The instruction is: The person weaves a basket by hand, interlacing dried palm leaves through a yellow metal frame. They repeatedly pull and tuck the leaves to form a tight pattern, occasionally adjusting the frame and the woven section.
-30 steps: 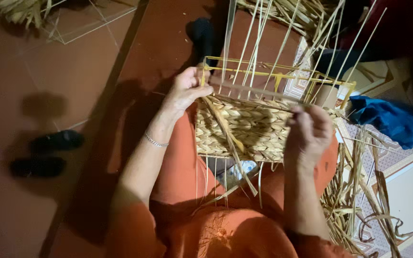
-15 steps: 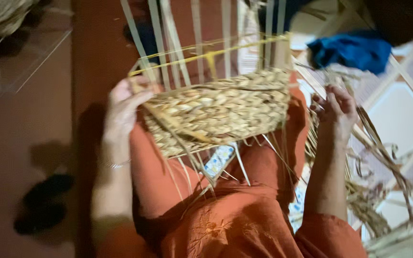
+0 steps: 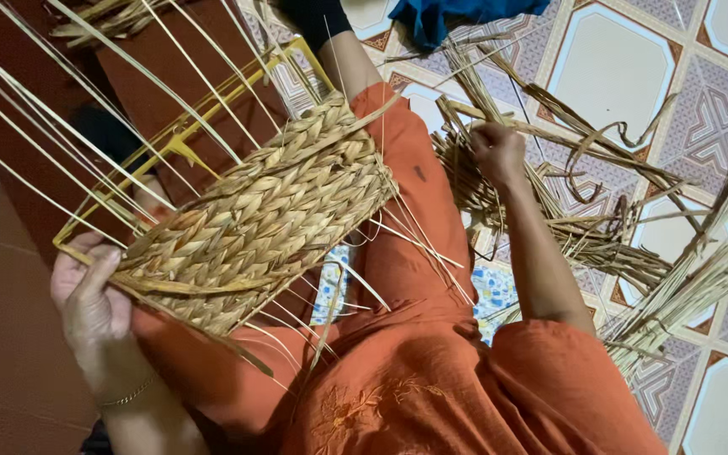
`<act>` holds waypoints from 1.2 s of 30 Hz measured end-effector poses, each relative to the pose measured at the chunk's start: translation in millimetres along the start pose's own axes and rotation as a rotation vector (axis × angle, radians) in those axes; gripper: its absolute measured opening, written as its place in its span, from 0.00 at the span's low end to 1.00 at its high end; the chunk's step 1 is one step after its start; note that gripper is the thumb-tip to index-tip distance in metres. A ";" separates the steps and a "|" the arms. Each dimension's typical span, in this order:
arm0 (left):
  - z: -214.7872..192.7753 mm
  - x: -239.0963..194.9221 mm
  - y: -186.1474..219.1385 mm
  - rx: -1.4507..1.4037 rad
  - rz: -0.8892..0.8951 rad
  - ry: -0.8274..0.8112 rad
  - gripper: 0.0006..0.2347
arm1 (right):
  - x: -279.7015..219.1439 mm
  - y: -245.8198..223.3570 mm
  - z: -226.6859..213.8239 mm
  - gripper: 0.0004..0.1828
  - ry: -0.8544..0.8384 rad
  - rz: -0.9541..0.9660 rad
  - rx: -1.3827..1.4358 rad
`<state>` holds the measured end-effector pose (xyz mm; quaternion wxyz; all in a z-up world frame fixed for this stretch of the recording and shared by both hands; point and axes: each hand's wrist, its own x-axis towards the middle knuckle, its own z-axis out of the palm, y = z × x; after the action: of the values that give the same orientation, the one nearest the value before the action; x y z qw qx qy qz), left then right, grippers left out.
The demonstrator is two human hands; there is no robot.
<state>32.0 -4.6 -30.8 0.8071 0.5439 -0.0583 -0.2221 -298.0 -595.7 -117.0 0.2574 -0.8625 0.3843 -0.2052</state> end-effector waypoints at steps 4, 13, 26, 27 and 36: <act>2.1 1.2 -1.5 0.045 0.002 0.079 0.11 | 24.3 -1.1 35.1 0.09 0.039 -0.131 -0.311; 24.9 -16.4 8.5 0.002 0.131 0.126 0.14 | 57.0 5.4 51.3 0.13 -0.059 0.034 -0.290; 50.8 -43.5 15.4 0.819 0.604 0.048 0.17 | -50.8 -365.3 9.5 0.03 -0.444 -0.891 0.379; 50.5 -44.4 17.1 0.872 0.632 0.057 0.16 | -59.2 -392.8 26.5 0.03 -0.479 -0.898 0.383; 60.3 -40.8 7.5 1.168 0.835 0.259 0.09 | -87.4 -464.8 113.9 0.08 -0.263 -1.100 0.183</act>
<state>-22.5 -36.4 6.2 0.4030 0.8402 -0.2738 0.2380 -30.4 -230.0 59.8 0.2319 -0.9281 -0.1760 -0.2321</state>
